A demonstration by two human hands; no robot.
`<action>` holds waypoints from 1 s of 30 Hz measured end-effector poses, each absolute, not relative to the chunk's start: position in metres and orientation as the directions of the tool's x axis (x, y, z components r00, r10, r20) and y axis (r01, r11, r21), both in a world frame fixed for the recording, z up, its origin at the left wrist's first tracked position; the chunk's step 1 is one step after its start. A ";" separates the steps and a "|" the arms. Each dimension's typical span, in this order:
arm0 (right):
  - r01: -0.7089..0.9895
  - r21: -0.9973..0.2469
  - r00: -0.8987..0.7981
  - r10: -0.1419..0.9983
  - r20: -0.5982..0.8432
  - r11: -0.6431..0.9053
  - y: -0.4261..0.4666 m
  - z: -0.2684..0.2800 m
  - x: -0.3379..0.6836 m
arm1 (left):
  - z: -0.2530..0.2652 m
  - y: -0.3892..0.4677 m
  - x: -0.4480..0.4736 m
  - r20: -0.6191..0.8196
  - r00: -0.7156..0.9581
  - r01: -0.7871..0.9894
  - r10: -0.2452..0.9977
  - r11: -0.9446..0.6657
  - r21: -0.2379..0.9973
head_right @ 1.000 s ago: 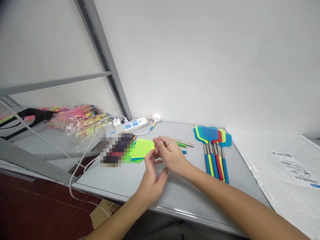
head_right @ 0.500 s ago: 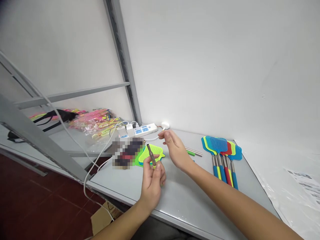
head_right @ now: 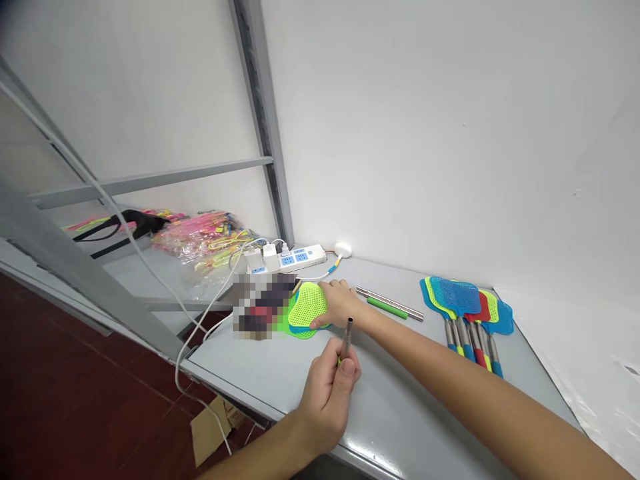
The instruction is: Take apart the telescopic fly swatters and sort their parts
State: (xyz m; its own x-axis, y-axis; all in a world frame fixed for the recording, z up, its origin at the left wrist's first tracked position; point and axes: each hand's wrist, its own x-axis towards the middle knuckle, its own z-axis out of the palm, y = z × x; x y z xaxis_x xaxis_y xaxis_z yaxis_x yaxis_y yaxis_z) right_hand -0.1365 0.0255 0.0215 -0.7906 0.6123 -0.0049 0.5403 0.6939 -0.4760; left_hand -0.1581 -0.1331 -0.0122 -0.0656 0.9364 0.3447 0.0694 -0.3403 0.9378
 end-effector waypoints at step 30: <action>-0.168 -0.983 0.047 0.995 -0.085 -0.076 -0.088 0.036 0.101 | -0.005 -0.126 -0.149 0.385 0.156 0.765 0.910 -0.358 0.536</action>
